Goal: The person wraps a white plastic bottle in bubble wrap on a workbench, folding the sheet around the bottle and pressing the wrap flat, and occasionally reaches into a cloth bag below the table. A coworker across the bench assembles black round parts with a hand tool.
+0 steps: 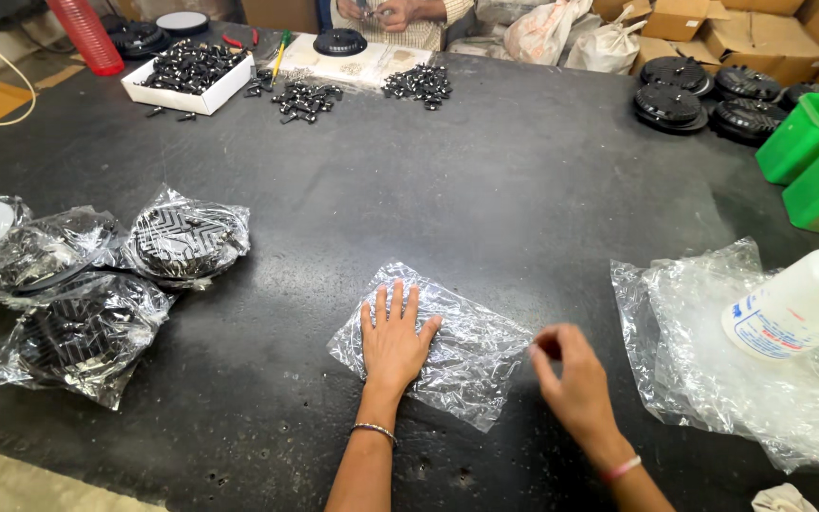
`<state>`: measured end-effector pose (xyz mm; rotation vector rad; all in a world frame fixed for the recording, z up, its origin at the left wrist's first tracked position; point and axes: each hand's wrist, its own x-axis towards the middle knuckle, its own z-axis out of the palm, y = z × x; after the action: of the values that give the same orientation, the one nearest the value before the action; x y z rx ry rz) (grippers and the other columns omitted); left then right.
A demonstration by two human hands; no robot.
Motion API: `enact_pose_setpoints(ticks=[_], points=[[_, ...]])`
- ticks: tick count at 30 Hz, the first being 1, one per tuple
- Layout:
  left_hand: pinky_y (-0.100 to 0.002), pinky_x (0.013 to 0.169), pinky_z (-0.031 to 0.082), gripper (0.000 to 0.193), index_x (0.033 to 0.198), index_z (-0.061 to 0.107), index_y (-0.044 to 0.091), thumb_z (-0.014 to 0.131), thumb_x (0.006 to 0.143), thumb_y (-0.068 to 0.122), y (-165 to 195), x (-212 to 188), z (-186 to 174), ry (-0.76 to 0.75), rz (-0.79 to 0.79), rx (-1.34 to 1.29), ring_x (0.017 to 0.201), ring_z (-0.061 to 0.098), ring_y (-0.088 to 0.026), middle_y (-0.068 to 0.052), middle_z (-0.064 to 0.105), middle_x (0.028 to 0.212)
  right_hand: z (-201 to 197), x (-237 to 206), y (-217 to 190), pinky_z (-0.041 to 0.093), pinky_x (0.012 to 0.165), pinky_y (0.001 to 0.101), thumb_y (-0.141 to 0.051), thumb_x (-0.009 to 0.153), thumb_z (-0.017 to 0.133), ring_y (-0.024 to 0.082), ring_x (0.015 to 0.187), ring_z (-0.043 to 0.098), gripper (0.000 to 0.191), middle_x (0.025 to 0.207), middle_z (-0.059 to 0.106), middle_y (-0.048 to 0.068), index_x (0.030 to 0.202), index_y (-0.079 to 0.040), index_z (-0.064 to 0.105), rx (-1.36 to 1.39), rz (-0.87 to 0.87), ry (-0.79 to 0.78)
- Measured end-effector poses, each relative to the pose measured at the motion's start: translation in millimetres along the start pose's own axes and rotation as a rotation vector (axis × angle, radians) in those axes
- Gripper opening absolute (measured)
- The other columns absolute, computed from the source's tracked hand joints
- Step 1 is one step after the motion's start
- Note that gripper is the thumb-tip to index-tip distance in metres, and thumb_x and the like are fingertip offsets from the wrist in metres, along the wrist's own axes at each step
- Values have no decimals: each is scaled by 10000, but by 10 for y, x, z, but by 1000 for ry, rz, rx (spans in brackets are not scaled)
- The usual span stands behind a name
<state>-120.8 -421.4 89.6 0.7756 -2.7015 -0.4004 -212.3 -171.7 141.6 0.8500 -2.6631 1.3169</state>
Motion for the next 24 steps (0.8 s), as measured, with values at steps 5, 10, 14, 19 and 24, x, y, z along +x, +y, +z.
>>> enact_pose_setpoints(ticks=[5,10,14,19,24], points=[[-529,1222,55,745,1558,363,174,366,982,647,7,1,21,7,-20,-16,1536,159,-302,-92,254,1656,56,-211,-148,512,1060,373,-186,916,714,241,1277,632,232,1314,703,27,1146,-165,740,26,-323,-519],[-541,1221,48,775,1564,358,154,381,972,653,19,-11,-7,1,-28,28,1529,170,-287,-101,253,1652,138,-267,-270,299,1132,564,-332,741,888,405,1472,277,839,1619,332,131,1488,-231,519,-76,-580,-596],[-534,1217,54,781,1549,372,146,390,965,664,0,0,3,32,-32,13,1530,169,-284,-103,255,1649,2,-340,-256,333,1127,540,-405,613,943,405,1500,193,1181,1719,118,169,1613,-269,329,-74,-324,-655],[-532,1224,59,784,1547,382,145,394,962,667,-14,0,36,32,-35,-9,1536,171,-288,-106,259,1653,-127,-351,-165,508,1038,436,-415,787,798,304,1300,571,740,1452,543,129,1417,-137,527,23,-137,-439],[-551,1228,48,805,1544,389,127,407,961,681,59,-27,24,47,-57,7,1538,174,-300,-134,261,1645,120,-114,-77,632,721,313,-428,902,653,156,841,732,464,997,787,109,1111,-22,736,504,470,-479]])
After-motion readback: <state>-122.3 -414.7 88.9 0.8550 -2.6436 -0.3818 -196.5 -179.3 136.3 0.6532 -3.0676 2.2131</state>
